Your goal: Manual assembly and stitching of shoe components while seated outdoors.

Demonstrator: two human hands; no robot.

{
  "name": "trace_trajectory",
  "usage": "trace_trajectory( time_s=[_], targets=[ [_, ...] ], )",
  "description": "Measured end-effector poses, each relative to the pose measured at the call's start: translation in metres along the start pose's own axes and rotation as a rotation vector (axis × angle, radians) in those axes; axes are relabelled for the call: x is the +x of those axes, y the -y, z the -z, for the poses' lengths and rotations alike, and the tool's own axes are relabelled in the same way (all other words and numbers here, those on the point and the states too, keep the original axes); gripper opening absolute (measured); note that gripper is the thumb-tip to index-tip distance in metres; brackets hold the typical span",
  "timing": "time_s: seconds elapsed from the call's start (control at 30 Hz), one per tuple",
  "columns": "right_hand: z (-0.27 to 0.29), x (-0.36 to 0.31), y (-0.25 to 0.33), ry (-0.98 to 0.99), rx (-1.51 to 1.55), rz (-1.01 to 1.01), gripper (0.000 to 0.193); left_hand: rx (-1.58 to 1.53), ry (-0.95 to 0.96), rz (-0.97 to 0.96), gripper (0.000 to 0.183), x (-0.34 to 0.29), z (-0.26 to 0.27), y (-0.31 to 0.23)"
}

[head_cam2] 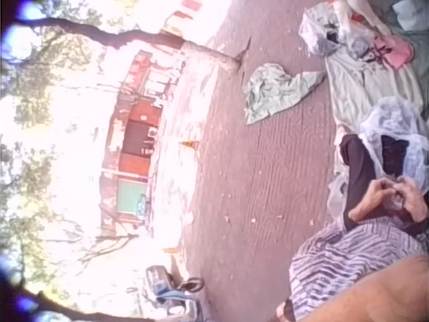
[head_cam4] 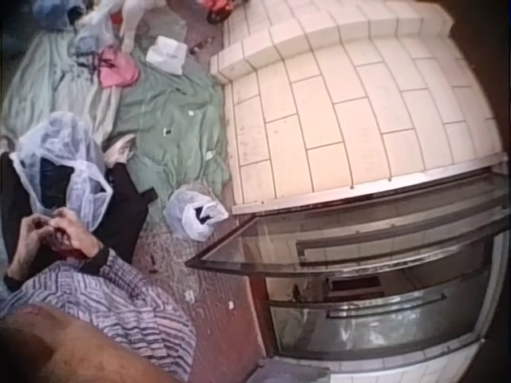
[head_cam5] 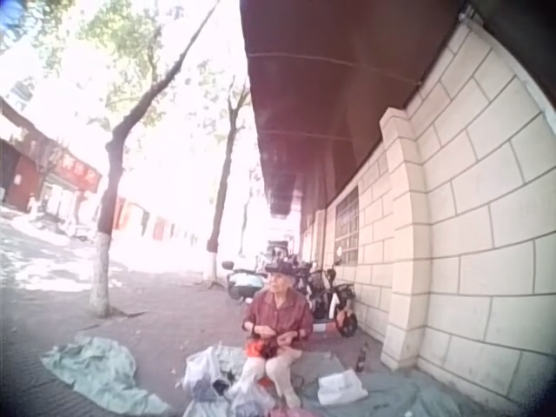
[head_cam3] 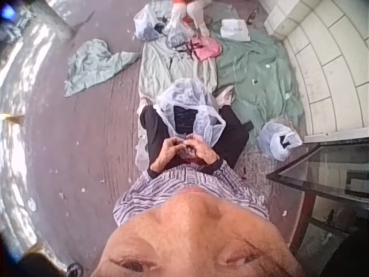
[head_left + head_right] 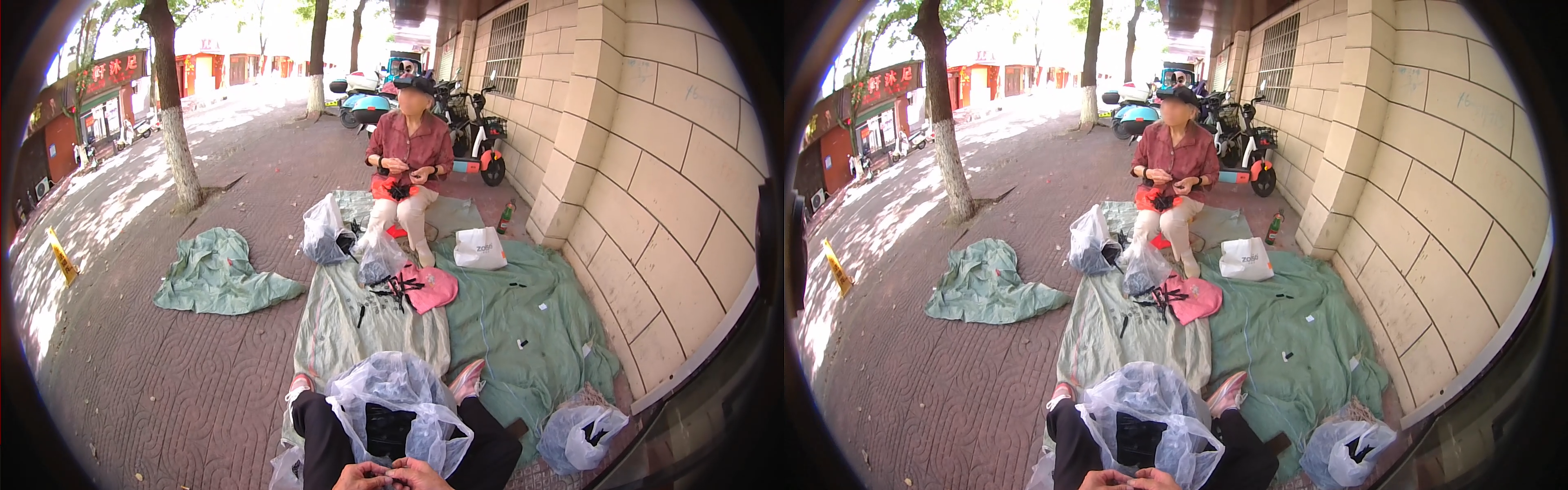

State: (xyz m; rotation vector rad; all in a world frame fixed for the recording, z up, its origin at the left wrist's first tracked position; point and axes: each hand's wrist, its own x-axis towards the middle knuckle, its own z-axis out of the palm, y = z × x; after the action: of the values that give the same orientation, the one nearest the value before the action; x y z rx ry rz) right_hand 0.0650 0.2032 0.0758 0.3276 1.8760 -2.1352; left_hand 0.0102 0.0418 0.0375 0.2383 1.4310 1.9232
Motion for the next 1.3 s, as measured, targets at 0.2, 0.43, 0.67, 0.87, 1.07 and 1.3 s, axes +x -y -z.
trace_trajectory(
  time_s=[0.2,0.43,0.67,0.87,1.07,1.3],
  targets=[
    [0.008,0.009,-0.027,0.095,0.466,-0.195,0.019,0.076,0.056,-0.068,0.016,0.006,0.008,0.012],
    [0.001,0.004,0.004,0.083,0.292,-0.214,0.022,0.146,0.114,-0.066,0.011,0.003,0.011,-0.001],
    [0.003,-0.005,0.011,0.218,-0.147,0.142,0.018,0.215,0.174,-0.089,0.01,0.004,0.011,-0.008],
    [0.007,0.0,-0.008,0.362,0.584,-0.098,0.018,0.33,0.059,-0.28,0.019,0.019,0.015,0.027],
    [-0.008,0.004,-0.032,-0.126,-0.087,0.211,0.023,0.094,0.206,-0.097,0.022,-0.001,0.006,0.001],
    [0.002,0.004,-0.045,-0.079,-0.268,0.162,0.023,0.081,0.148,-0.029,0.017,-0.009,-0.001,-0.014]
  ],
)
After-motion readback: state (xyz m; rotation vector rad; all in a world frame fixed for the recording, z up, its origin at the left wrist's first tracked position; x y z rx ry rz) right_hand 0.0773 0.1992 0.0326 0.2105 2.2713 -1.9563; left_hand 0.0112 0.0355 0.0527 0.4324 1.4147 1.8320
